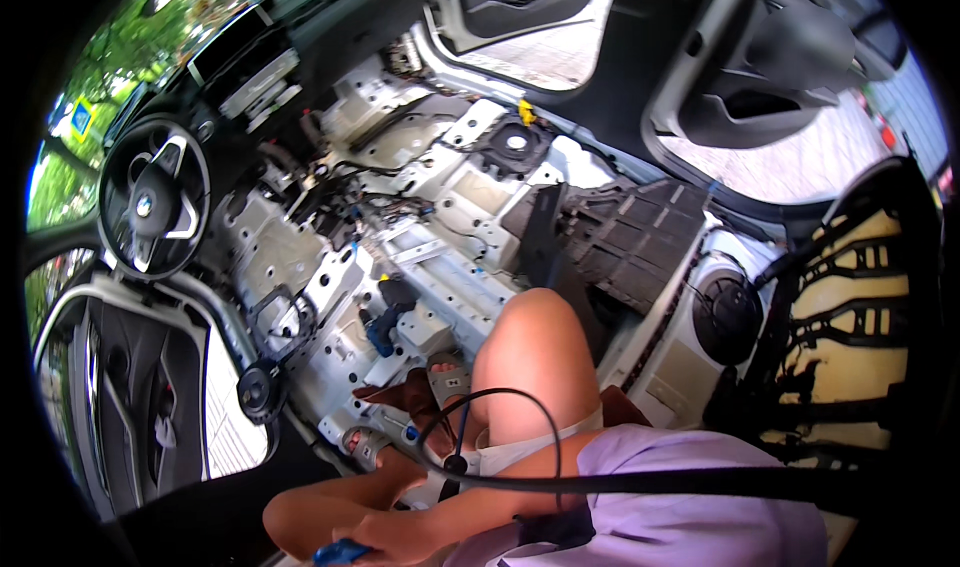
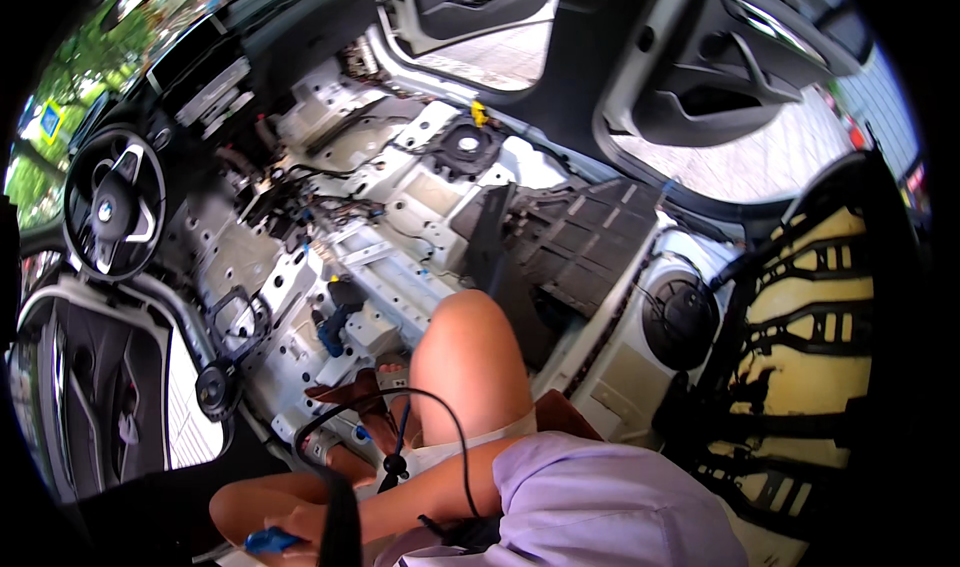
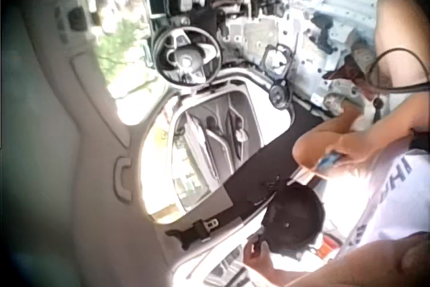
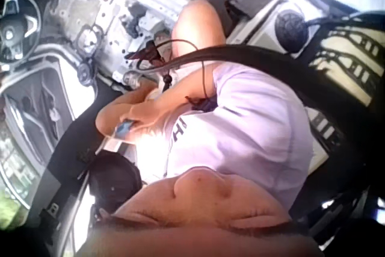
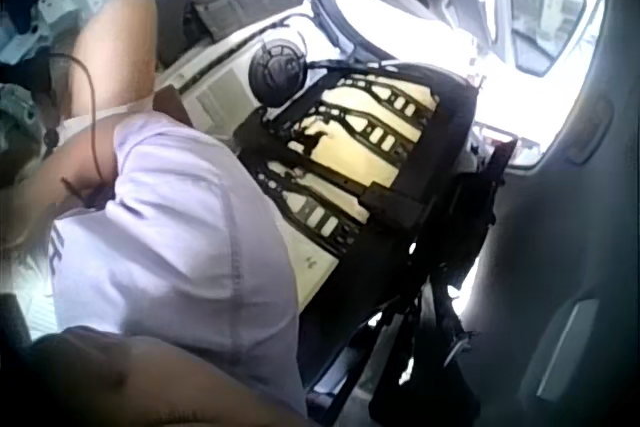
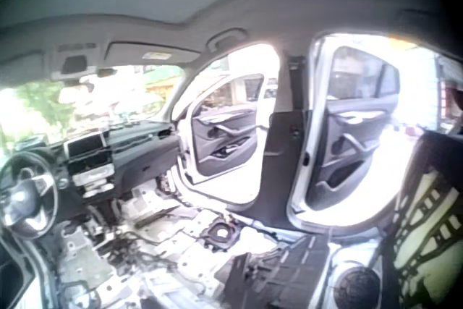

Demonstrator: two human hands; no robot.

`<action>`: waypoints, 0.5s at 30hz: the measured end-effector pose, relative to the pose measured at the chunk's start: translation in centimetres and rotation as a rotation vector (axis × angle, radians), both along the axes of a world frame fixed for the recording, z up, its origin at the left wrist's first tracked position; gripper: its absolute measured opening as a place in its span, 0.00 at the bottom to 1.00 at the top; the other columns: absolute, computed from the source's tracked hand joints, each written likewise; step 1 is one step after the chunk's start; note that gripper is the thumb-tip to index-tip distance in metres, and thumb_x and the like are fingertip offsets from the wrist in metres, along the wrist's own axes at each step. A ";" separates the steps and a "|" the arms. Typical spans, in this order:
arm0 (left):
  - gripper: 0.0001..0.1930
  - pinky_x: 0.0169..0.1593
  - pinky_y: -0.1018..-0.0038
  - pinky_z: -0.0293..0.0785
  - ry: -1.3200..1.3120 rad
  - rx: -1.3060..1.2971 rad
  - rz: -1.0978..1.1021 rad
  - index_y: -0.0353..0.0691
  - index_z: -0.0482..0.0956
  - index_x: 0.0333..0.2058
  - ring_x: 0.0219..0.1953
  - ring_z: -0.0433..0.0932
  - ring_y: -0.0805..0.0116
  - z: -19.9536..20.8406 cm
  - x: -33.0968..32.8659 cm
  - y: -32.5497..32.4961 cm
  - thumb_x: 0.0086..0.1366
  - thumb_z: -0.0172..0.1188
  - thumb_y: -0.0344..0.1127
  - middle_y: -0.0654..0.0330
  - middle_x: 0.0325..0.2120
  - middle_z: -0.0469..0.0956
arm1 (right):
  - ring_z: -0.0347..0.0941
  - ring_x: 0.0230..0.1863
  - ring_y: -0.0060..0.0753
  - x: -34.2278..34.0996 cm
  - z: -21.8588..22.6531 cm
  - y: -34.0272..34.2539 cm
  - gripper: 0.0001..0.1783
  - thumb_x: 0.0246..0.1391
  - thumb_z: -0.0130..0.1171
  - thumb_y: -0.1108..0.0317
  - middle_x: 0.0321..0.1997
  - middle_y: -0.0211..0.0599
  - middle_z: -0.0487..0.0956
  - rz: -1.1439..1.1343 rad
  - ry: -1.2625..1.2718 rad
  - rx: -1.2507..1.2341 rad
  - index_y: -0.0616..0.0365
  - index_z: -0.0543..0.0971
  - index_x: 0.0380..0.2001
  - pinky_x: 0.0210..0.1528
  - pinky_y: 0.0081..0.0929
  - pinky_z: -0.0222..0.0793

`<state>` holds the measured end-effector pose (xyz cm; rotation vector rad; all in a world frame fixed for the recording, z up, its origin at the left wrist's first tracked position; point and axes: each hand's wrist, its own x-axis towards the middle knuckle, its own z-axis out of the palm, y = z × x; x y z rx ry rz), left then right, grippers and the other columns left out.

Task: The person uses a screwdriver and a power drill to unscrew and remove a speaker and its mounting housing from the chassis of a car. They wipe the parts with a cloth during the process.

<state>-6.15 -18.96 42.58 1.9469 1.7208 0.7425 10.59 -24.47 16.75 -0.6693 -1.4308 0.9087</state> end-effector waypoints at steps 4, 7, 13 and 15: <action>0.25 0.54 0.60 0.81 -0.165 0.068 -0.087 0.37 0.77 0.59 0.54 0.82 0.57 -0.1 4.7 1.5 0.69 0.59 0.45 0.50 0.53 0.82 | 0.76 0.26 0.17 3.5 -2.8 -0.1 0.10 0.72 0.56 0.64 0.29 0.28 0.80 0.058 0.534 -0.501 0.58 0.71 0.46 0.26 0.22 0.74; 0.26 0.53 0.59 0.81 -0.320 0.075 -0.178 0.38 0.77 0.59 0.54 0.82 0.57 -0.2 9.4 2.4 0.70 0.58 0.49 0.51 0.54 0.82 | 0.78 0.30 0.21 6.2 -6.0 1.3 0.12 0.73 0.55 0.61 0.32 0.30 0.79 -0.061 0.545 -0.580 0.58 0.70 0.48 0.25 0.22 0.76; 0.29 0.52 0.58 0.82 -0.813 -0.396 -0.417 0.40 0.76 0.60 0.54 0.82 0.56 -4.6 20.9 3.8 0.71 0.56 0.56 0.52 0.56 0.81 | 0.81 0.33 0.26 7.4 -6.2 1.4 0.15 0.72 0.55 0.56 0.34 0.33 0.79 -0.086 0.648 -0.760 0.57 0.71 0.49 0.28 0.24 0.79; 0.26 0.52 0.61 0.82 -0.932 -0.844 -0.553 0.39 0.77 0.57 0.53 0.82 0.60 -12.5 27.6 3.1 0.69 0.62 0.51 0.54 0.52 0.81 | 0.81 0.34 0.28 8.6 -6.2 -0.1 0.15 0.69 0.58 0.57 0.35 0.34 0.80 -0.095 0.671 -0.890 0.58 0.74 0.47 0.31 0.27 0.78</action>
